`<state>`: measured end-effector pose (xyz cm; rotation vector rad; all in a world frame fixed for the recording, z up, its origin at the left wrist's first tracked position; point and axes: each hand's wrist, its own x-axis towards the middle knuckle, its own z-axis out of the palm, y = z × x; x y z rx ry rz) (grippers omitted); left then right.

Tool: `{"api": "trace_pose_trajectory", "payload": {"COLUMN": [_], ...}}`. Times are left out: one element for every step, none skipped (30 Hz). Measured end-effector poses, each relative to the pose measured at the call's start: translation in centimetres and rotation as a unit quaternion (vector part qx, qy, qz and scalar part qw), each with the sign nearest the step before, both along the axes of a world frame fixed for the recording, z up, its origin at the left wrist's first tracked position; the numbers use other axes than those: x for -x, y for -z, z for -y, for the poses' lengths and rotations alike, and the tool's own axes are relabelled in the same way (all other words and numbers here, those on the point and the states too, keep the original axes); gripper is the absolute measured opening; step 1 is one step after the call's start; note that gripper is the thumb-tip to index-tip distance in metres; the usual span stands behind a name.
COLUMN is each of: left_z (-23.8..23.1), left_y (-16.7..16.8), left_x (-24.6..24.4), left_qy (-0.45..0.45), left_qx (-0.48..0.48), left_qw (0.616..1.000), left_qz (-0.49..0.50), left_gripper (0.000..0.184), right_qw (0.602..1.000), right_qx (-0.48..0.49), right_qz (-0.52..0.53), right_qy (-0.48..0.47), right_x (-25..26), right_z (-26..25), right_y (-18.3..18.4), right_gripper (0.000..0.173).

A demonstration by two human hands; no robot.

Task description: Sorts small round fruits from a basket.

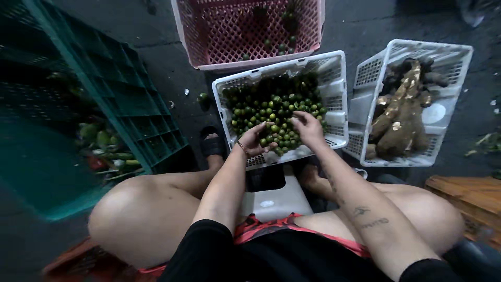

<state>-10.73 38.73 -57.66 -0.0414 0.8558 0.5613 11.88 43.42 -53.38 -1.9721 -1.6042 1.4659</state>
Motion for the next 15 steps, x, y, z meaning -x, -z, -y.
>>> {"api": "trace_pose_trajectory", "payload": {"left_z": [-0.2,-0.4,-0.6,-0.7,-0.7,-0.5,-0.6,-0.9,-1.5,-2.3,-3.3,-4.7,-6.6,-8.7,-10.7], "left_y": [-0.3,-0.6,-0.7,-0.7,-0.7,-0.8,-0.8,-1.0,-1.4,-2.0,-2.7,-3.7,-4.8,-6.2,-7.7], "left_x": [0.3,0.5,0.6,0.7,0.7,0.6,0.6,0.5,0.5,0.5,0.8,1.2,1.8,2.4,3.2], "left_qy": [-0.017,-0.027,-0.036,-0.041,-0.040,-0.033,-0.020,-0.004,0.012,0.025,0.030,0.018,-0.011,-0.051,-0.101], "left_qx": [0.009,0.010,0.009,0.006,0.006,0.003,-0.003,-0.006,-0.010,-0.014,-0.021,-0.034,-0.046,-0.056,-0.059], "left_qw": [1.000,0.999,0.999,0.999,0.999,0.999,0.999,1.000,1.000,0.999,0.997,0.996,0.994,0.991,0.986], "left_qz": [0.013,0.020,0.025,0.029,0.031,0.030,0.025,0.013,-0.010,-0.039,-0.065,-0.084,-0.098,-0.111,-0.120], "left_gripper": [0.049,0.050,0.051,0.051,0.051,0.052,0.053,0.054,0.053,0.052,0.050,0.048,0.045,0.043,0.042], "right_qw": [0.999,0.995,0.990,0.980,0.967,0.956,0.952,0.956,0.966,0.973,0.976,0.974,0.970,0.965,0.962], "right_qx": [0.020,0.046,0.078,0.116,0.155,0.185,0.196,0.184,0.158,0.136,0.120,0.107,0.094,0.078,0.060], "right_qz": [-0.006,-0.021,-0.050,-0.095,-0.144,-0.188,-0.215,-0.217,-0.198,-0.183,-0.180,-0.185,-0.190,-0.194,-0.188], "right_qy": [0.046,0.081,0.108,0.130,0.139,0.127,0.099,0.068,0.040,0.028,0.040,0.073,0.119,0.159,0.187], "right_x": [-0.7,-1.0,-1.0,-0.5,0.2,1.1,2.2,3.4,4.3,4.8,4.7,4.2,3.4,2.2,1.0], "right_z": [-0.2,-0.3,-0.2,-0.2,0.0,0.2,0.1,-0.2,-0.8,-1.6,-2.4,-3.2,-4.2,-4.8,-4.9], "right_y": [0.6,1.2,1.6,1.7,1.5,1.0,0.5,-0.1,-0.5,-0.9,-1.2,-1.5,-1.6,-1.5,-1.2], "right_gripper": [0.041,0.040,0.039,0.040,0.043,0.046,0.047,0.044,0.042,0.041,0.040,0.040,0.038,0.036,0.035]}}
